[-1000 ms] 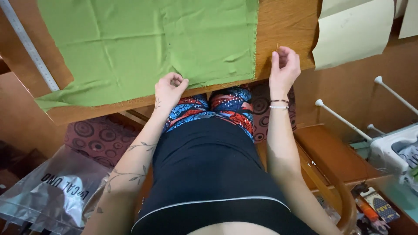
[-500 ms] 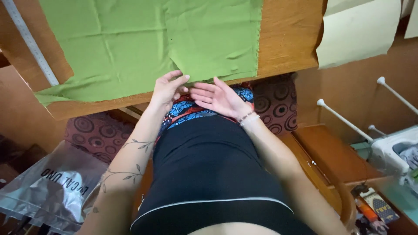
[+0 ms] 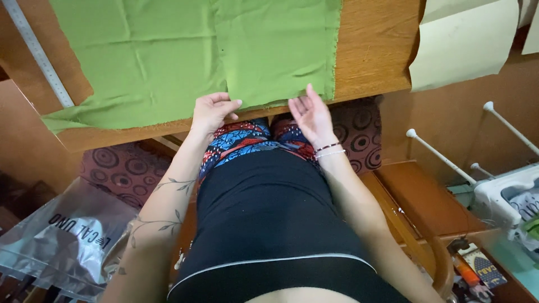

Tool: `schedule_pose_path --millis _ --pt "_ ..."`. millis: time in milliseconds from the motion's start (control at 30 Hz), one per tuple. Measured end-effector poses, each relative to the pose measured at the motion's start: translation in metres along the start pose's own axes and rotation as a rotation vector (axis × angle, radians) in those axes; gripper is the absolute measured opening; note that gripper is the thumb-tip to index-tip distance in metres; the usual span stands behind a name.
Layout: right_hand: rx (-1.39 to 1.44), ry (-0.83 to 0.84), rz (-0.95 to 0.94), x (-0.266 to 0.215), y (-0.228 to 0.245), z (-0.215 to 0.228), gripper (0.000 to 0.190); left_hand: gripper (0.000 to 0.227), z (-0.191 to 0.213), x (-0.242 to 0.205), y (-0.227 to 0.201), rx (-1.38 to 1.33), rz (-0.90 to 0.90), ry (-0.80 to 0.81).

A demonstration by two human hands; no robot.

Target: Pinning paper patterns onto green fabric on a wooden table to prepare for cutting.

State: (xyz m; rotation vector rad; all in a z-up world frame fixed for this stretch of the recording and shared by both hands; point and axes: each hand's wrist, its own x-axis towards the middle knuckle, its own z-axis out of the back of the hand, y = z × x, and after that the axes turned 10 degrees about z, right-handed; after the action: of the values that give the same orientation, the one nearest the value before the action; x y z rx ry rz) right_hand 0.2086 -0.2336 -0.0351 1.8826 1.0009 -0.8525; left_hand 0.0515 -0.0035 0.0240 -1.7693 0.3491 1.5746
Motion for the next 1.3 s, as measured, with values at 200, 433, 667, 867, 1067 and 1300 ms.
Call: schedule_pose_path --millis 200,433,667,867,1067,1300 --pt "-0.691 -0.194 0.336 -0.009 0.018 -0.005 0.03 0.039 0.0 0.002 0.003 0.045 -0.013 -0.028" --pt "-0.834 -0.195 0.425 -0.008 0.027 0.004 0.023 0.036 -0.002 0.002 0.002 0.175 -0.039 -0.086" --pt "-1.025 -0.277 0.577 -0.021 0.036 -0.002 0.021 0.027 0.003 0.001 0.003 0.736 -0.083 -0.134" --pt "-1.393 -0.166 0.963 -0.023 0.049 -0.004 0.019 0.016 -0.002 0.022 0.02 1.129 -0.644 -0.409" --pt "-1.823 0.282 1.436 0.014 0.029 -0.054 0.034 0.051 -0.044 0.019 -0.025 1.282 -1.175 -0.285" --pt "-2.424 0.404 1.045 0.036 0.036 -0.079 0.079 0.105 -0.047 0.026 -0.063 1.584 -0.837 -0.092"
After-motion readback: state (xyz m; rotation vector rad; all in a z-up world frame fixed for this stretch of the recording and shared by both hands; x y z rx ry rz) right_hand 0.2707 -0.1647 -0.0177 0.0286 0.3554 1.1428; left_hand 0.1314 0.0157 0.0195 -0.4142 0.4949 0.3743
